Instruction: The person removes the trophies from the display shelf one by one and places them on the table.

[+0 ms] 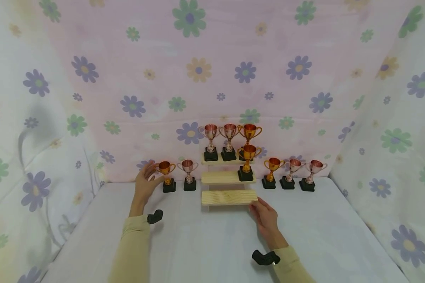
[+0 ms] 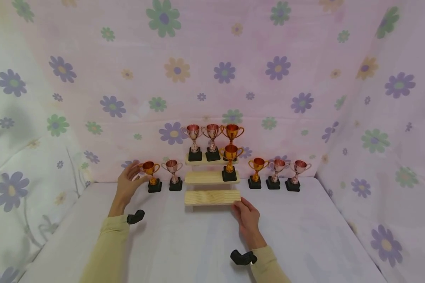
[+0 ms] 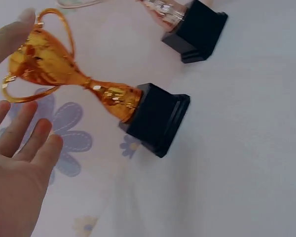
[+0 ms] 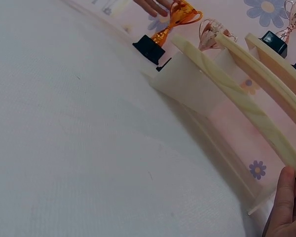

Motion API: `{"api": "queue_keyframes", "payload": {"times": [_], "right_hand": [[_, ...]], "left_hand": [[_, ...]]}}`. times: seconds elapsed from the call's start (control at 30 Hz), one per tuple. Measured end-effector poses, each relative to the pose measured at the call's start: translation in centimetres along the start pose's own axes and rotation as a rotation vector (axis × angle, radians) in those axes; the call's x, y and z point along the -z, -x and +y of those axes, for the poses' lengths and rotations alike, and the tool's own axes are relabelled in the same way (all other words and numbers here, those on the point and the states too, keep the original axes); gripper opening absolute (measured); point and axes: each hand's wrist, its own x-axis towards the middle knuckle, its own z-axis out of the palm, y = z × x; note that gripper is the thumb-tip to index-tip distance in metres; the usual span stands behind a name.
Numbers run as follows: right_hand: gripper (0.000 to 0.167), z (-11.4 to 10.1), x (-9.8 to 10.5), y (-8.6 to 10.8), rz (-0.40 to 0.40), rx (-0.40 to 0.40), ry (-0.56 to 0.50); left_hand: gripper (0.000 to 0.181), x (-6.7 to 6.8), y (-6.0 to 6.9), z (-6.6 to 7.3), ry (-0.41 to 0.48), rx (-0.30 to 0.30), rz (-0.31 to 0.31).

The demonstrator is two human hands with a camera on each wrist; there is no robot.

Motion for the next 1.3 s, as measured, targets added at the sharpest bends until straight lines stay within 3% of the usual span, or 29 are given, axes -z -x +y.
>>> {"api": "queue_keyframes", "payload": {"times": [0.13, 0.2, 0.33, 0.5, 0.63, 0.83, 1.1, 1.3], "right_hand": [[0.054, 0.1, -0.4, 0.0, -0.004, 0.001, -0.001], [0.054, 0.1, -0.5, 0.0, -0.006, 0.002, -0.006], [0.054, 0.2, -0.5, -0.1, -0.002, -0.003, -0.010], [0.055, 0.2, -0.1, -0.2, -0.005, -0.026, -0.020], [0.056, 0.2, 0.0, -0.2, -0.018, -0.034, -0.034], [0.055, 0.1, -0.2, -0.1, -0.019, -0.040, -0.032], [0.058, -0.5, 0.0, 0.3, -0.032, -0.052, -0.032], [0.058, -0.4, 0.1, 0.3, -0.032, -0.055, -0.034]], "left_hand": [[0.060, 0.5, 1.7, 0.7, 0.072, -0.153, 0.170], [0.048, 0.4, 2.7, 1.2, 0.160, -0.225, 0.244], [0.035, -0.6, 4.4, 1.8, 0.317, -0.342, 0.299], [0.030, -3.2, 6.1, 1.9, 0.383, -0.443, 0.196], [0.026, -6.1, 7.1, 2.1, 0.388, -0.469, 0.090], [0.021, -11.4, 8.5, 3.2, 0.352, -0.496, -0.012], [0.029, -18.4, 10.5, 4.3, 0.283, -0.398, -0.083], [0.043, -21.1, 10.6, 5.9, 0.295, -0.346, -0.103]]}}
